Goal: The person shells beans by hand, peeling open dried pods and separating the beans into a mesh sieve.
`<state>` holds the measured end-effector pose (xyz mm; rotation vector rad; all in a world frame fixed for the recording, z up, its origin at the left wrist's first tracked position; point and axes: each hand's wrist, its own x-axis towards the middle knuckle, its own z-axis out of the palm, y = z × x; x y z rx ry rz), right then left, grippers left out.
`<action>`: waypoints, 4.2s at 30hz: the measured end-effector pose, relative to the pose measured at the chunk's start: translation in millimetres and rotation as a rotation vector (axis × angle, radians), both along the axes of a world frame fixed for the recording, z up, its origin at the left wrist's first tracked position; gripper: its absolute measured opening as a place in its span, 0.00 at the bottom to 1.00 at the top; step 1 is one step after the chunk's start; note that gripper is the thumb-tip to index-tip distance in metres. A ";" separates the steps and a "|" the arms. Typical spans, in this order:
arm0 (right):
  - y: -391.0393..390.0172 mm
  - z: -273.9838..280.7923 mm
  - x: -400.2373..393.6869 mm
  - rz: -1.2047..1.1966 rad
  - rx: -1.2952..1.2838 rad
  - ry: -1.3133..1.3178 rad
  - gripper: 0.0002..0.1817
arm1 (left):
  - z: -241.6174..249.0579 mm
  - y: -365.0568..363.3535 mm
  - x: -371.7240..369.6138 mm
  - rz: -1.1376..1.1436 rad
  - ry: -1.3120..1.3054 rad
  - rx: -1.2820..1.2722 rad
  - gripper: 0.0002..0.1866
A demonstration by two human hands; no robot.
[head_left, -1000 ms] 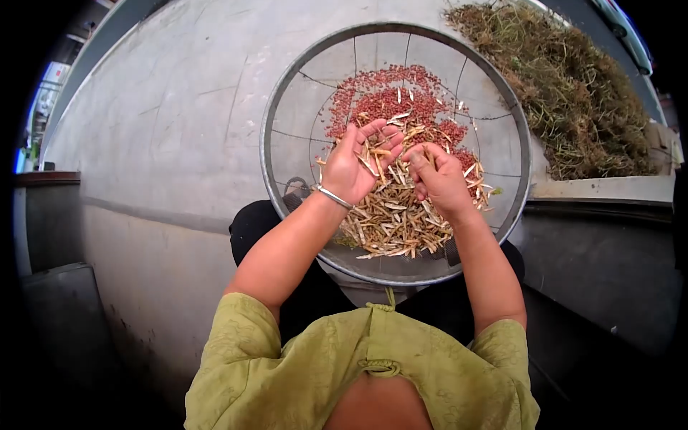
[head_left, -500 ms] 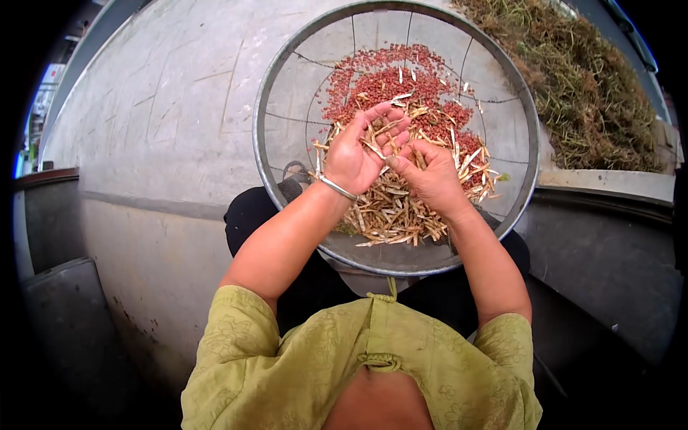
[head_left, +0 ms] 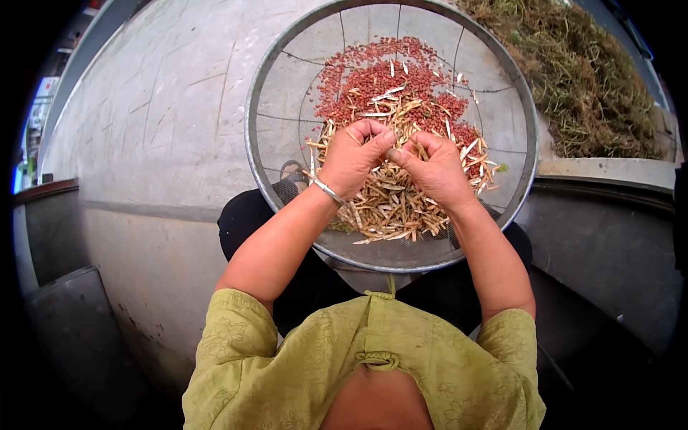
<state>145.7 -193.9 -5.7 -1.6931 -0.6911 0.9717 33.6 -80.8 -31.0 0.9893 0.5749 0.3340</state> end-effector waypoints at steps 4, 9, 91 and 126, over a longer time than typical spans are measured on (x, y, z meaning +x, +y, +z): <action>0.1 1.0 -1.0 -0.003 -0.002 0.007 0.15 | 3.1 1.1 -0.3 -0.028 0.012 -0.029 0.06; 0.3 3.7 -2.4 -0.010 -0.015 0.150 0.15 | 4.0 2.4 -1.7 -0.035 0.006 -0.047 0.06; 4.9 -4.3 0.8 -0.221 0.257 0.393 0.09 | 4.0 -1.1 -0.3 -0.054 0.097 0.425 0.07; 9.9 -8.8 0.3 -0.055 0.296 -0.006 0.06 | -0.3 3.7 2.8 -0.101 0.076 0.258 0.09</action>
